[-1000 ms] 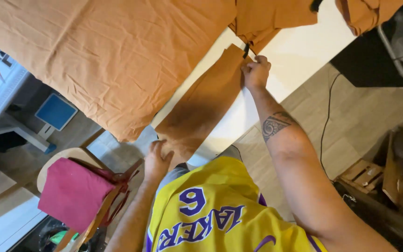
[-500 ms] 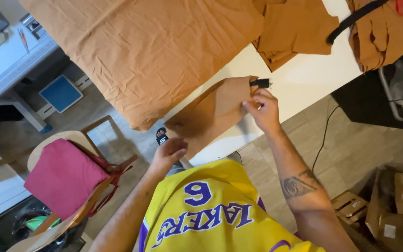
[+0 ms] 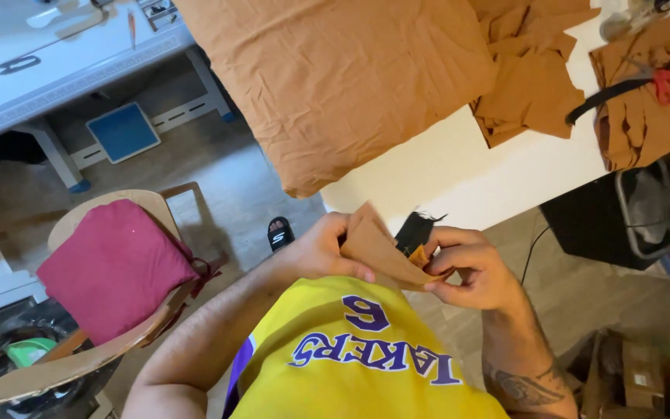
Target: Attaching a zipper to a fabric panel using an industrial sewing machine
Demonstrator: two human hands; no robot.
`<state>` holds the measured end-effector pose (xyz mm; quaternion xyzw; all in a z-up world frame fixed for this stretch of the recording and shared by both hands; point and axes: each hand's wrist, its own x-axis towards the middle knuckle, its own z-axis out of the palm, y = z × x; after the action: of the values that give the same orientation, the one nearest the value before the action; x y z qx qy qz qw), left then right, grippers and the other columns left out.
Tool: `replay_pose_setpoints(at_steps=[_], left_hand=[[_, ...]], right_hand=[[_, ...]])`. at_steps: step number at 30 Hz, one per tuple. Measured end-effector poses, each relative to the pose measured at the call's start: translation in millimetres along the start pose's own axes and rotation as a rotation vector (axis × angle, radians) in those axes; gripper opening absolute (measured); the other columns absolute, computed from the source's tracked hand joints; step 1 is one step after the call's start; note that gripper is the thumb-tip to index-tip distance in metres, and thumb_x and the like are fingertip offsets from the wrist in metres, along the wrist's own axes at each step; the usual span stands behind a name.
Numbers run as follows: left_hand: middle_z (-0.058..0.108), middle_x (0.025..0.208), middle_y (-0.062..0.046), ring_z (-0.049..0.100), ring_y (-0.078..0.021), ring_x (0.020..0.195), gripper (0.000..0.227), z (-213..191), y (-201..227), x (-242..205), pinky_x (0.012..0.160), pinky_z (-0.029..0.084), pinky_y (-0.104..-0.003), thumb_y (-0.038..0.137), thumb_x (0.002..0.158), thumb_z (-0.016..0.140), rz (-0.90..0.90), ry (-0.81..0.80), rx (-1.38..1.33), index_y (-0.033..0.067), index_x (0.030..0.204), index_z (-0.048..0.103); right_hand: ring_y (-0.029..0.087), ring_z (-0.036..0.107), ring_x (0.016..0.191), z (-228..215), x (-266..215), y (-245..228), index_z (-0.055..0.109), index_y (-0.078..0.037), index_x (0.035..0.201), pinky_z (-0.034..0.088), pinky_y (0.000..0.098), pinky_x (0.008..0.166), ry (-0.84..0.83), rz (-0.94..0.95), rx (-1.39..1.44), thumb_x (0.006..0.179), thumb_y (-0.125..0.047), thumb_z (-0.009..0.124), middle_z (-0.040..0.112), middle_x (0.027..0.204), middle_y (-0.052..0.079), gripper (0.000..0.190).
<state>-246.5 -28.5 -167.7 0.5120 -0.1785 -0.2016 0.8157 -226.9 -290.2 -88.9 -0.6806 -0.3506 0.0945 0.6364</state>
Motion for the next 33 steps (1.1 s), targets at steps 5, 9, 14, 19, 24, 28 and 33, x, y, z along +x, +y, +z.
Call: replay_pose_setpoints(at_steps=[5, 9, 14, 19, 24, 28, 33], left_hand=[[0.071, 0.101, -0.014, 0.072, -0.028, 0.09, 0.03, -19, 30, -31, 0.082, 0.057, -0.04, 0.017, 0.074, 0.095, 0.281, 0.029, 0.072, 0.0015, 0.093, 0.077], [0.076, 0.089, -0.008, 0.077, -0.0262, 0.079, 0.018, -31, 2, -71, 0.07, 0.059, -0.033, 0.015, 0.085, 0.087, 0.332, 0.236, 0.225, 0.0062, 0.099, 0.08], [0.069, 0.072, -0.011, 0.068, -0.0355, 0.061, 0.012, -30, 29, -103, 0.056, 0.053, -0.035, 0.013, 0.091, 0.079, 0.436, 0.402, 0.399, 0.0023, 0.086, 0.075], [0.074, 0.076, -0.011, 0.074, -0.0343, 0.067, 0.014, -31, 6, -134, 0.059, 0.058, -0.036, 0.011, 0.096, 0.073, 0.405, 0.462, 0.554, 0.0036, 0.084, 0.075], [0.07, 0.068, -0.007, 0.069, -0.0332, 0.059, 0.014, -4, 13, -149, 0.057, 0.057, -0.033, 0.012, 0.093, 0.076, 0.368, 0.662, 0.722, 0.0061, 0.081, 0.073], [0.072, 0.074, -0.007, 0.072, -0.0332, 0.068, 0.012, -8, 0, -164, 0.059, 0.058, -0.037, 0.017, 0.093, 0.077, 0.331, 0.706, 0.865, 0.0081, 0.087, 0.074], [0.068, 0.066, -0.005, 0.069, -0.0323, 0.061, 0.014, -35, 6, -177, 0.056, 0.057, -0.035, 0.018, 0.095, 0.075, 0.324, 0.741, 0.89, 0.0116, 0.083, 0.072]], right_hand=[[0.03, 0.06, 0.062, 46, 26, 6, 0.063, -0.002, 0.065, 0.052, 0.0393, 0.059, 0.009, 0.026, 0.032, 0.075, -0.01, 0.085, 0.06, 0.076, 0.016, 0.025], [0.026, 0.057, 0.062, 82, 42, 10, 0.062, -0.002, 0.064, 0.05, 0.0367, 0.059, 0.049, 0.091, -0.061, 0.076, -0.01, 0.086, 0.061, 0.078, 0.017, 0.027], [0.028, 0.06, 0.067, 119, 50, 9, 0.063, -0.002, 0.07, 0.051, 0.0379, 0.062, 0.041, 0.124, -0.187, 0.078, -0.006, 0.082, 0.064, 0.084, 0.017, 0.021], [0.037, 0.066, 0.082, 144, 57, -22, 0.069, -0.002, 0.084, 0.055, 0.0497, 0.076, -0.151, 0.14, -0.259, 0.077, 0.003, 0.075, 0.067, 0.101, 0.02, 0.01], [0.04, 0.072, 0.089, 157, 49, -24, 0.072, -0.005, 0.087, 0.058, 0.0522, 0.078, -0.331, 0.053, -0.469, 0.08, -0.015, 0.084, 0.069, 0.101, 0.021, 0.017], [0.042, 0.064, 0.083, 177, 67, -26, 0.069, -0.004, 0.091, 0.053, 0.0528, 0.075, -0.281, -0.092, -0.526, 0.091, -0.029, 0.077, 0.06, 0.091, 0.02, 0.027], [0.032, 0.067, 0.079, 189, 71, -2, 0.075, -0.011, 0.093, 0.057, 0.0429, 0.074, -0.326, -0.101, -0.581, 0.093, -0.022, 0.068, 0.06, 0.086, 0.012, 0.012]])
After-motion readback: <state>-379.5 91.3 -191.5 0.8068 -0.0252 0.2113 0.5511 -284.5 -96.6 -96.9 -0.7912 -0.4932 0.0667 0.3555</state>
